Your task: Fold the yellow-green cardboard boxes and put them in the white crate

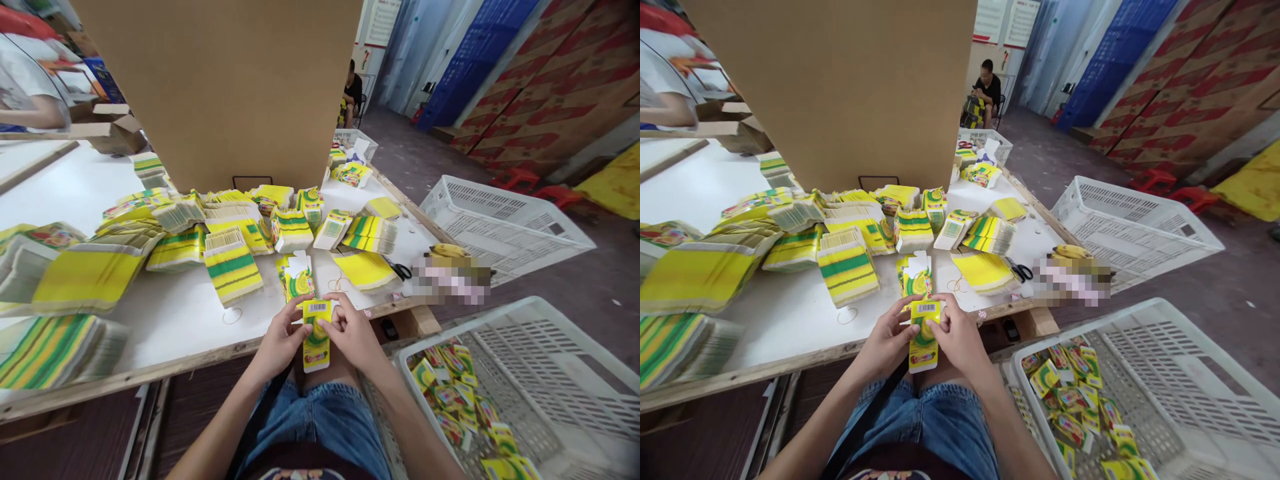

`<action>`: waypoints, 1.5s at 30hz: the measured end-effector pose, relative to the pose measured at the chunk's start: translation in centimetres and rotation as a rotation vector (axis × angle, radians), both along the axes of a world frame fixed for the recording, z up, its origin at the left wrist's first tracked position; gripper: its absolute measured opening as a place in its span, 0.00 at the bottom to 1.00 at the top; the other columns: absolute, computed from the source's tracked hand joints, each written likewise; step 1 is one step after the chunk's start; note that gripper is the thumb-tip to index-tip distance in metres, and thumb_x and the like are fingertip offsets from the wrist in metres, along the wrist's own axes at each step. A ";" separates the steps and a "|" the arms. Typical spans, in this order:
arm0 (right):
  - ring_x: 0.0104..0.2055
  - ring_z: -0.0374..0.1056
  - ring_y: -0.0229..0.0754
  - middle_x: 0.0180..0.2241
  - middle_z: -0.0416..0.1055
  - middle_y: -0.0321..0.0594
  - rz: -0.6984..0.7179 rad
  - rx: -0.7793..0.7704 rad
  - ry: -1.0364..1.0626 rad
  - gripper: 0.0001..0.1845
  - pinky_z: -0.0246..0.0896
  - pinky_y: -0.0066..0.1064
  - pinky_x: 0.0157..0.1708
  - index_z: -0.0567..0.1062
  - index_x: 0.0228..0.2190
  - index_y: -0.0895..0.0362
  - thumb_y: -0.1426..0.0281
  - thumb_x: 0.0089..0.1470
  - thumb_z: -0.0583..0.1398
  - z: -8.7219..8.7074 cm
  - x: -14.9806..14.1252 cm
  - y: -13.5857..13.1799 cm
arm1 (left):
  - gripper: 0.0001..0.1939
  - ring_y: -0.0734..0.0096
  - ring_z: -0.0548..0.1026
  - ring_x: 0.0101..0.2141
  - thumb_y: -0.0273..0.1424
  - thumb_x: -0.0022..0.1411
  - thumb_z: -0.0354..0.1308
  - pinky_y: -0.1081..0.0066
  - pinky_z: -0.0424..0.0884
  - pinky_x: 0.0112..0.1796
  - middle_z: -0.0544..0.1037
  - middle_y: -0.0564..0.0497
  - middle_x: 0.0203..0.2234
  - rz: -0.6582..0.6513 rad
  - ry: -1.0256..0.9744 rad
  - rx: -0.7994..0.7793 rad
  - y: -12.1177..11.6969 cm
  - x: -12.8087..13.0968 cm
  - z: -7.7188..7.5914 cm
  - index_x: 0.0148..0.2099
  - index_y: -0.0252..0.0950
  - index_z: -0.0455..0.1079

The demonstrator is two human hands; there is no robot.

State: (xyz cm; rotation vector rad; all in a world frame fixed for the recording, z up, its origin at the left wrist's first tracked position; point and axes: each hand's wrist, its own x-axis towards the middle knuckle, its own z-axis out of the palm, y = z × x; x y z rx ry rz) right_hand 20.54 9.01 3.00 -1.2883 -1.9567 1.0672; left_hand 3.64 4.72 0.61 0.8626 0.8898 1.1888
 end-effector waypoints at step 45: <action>0.32 0.74 0.45 0.28 0.77 0.42 -0.314 -0.282 0.546 0.22 0.70 0.36 0.34 0.72 0.35 0.57 0.53 0.45 0.65 -3.6 -2.6 0.2 | 0.24 0.56 0.76 0.49 0.42 0.56 0.64 0.61 0.71 0.49 0.78 0.42 0.48 0.374 -0.050 0.015 0.6 -1.1 -0.5 0.52 0.36 0.71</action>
